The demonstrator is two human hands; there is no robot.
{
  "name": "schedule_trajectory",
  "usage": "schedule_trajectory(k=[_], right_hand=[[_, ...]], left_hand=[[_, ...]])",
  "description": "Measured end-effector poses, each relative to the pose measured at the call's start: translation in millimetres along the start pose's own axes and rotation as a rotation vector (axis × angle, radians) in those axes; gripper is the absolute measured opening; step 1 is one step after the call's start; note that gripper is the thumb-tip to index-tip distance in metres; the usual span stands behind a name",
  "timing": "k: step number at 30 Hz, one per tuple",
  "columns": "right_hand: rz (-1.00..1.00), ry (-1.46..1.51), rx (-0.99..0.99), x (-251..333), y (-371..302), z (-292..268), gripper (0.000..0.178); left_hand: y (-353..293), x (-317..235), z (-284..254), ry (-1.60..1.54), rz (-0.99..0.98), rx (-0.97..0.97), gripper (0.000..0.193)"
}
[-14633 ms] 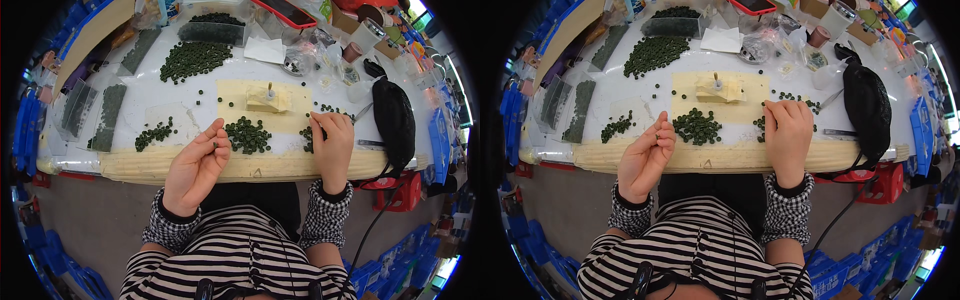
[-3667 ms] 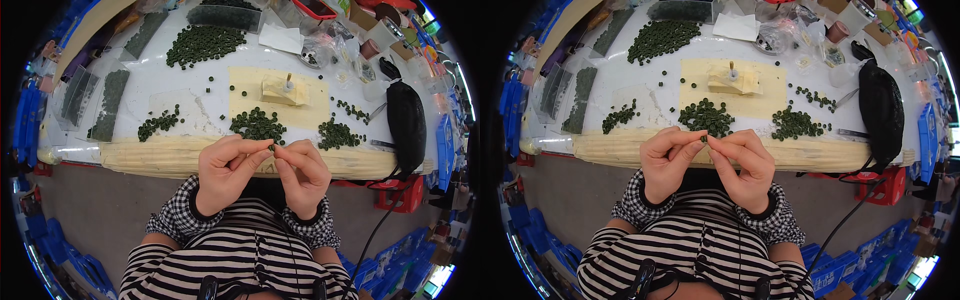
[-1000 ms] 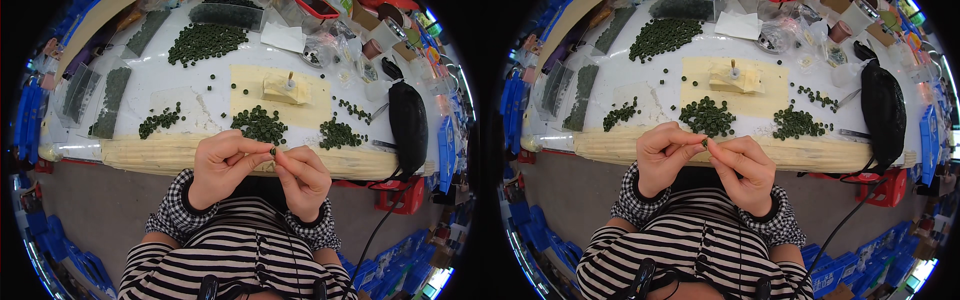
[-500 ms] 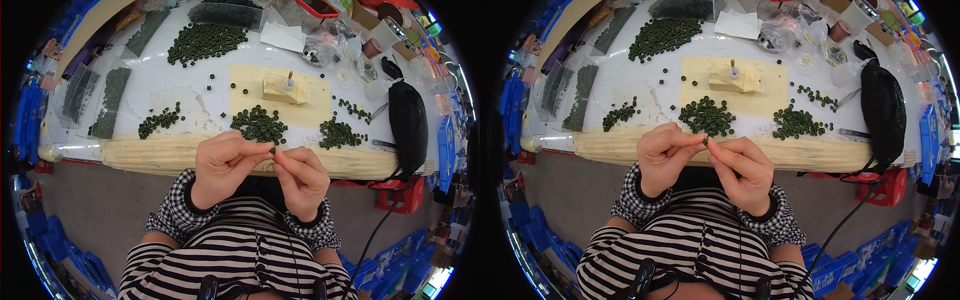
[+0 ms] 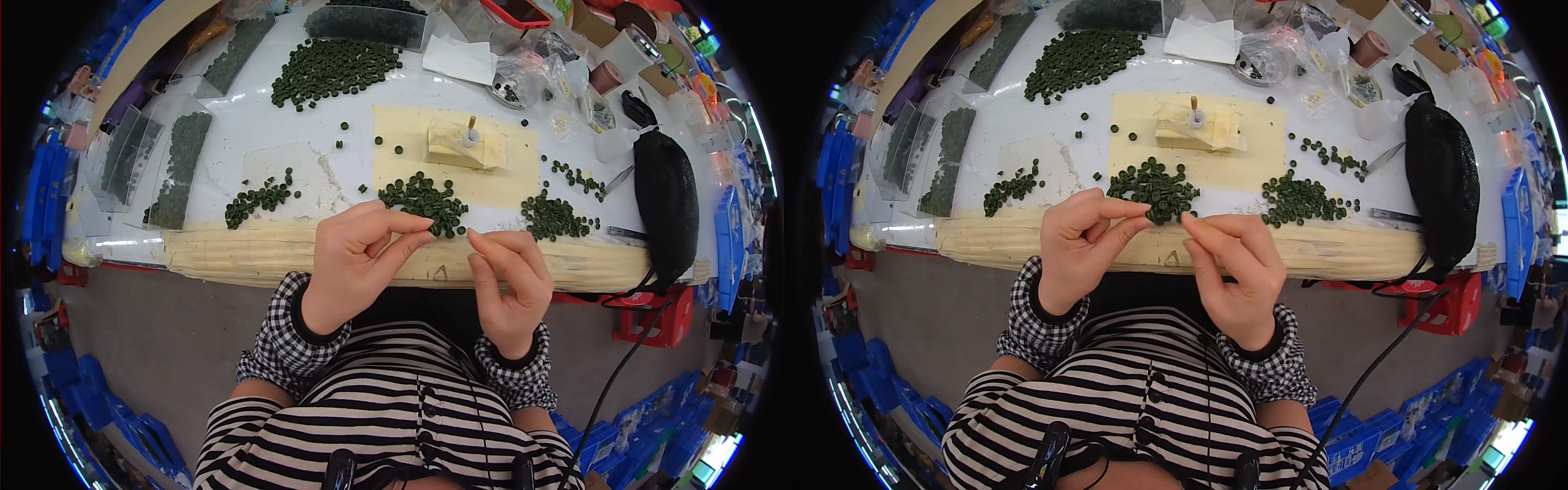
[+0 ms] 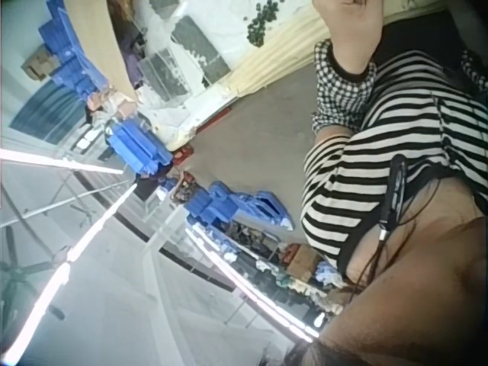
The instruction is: Assembling and inspecting small green plastic components at a factory workbench.
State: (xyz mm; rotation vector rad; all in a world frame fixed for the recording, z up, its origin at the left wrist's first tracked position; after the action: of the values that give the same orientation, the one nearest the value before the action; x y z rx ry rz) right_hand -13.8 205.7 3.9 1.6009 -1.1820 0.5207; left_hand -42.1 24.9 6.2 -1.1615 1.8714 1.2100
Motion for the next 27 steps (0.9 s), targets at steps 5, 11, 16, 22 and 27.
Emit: schedule_trajectory(k=[5, 11, 16, 22, 27], right_hand=[[0.006, -0.435, -0.16, -16.6, 4.9, -33.9, 0.014], [-0.01, -0.619, -0.085, -19.5, 5.0, -34.2, 0.012], [-0.016, -0.585, -0.095, -21.8, 7.4, -33.4, 0.011], [-0.016, -0.458, -0.105, -21.7, 5.8, -31.2, 0.013], [-0.033, -0.362, -0.148, -18.4, 5.6, -32.1, 0.015]], left_hand=[[2.6, 12.5, -4.1, 0.146, -0.028, -0.091, 0.017], [1.1, 23.0, -7.9, -0.538, -0.288, -0.115, 0.016], [-5.3, 29.2, -6.8, -1.368, -0.654, -0.297, 0.023], [-11.7, 28.8, -1.9, -1.597, -0.607, -0.146, 0.027], [-15.0, 16.8, 5.7, -1.535, -0.59, -0.009, 0.031]])
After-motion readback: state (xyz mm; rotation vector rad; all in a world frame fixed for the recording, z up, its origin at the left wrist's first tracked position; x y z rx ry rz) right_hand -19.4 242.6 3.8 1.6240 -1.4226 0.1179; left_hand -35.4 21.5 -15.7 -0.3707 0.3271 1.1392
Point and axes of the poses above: each hand's wrist, its own y-axis towards the middle knuckle, its own z-axis out of the palm, x = y × z, the point moved 5 cm from there along y, towards the middle knuckle, and after that the axes turned 4 degrees about z, right-handed, at the moved point
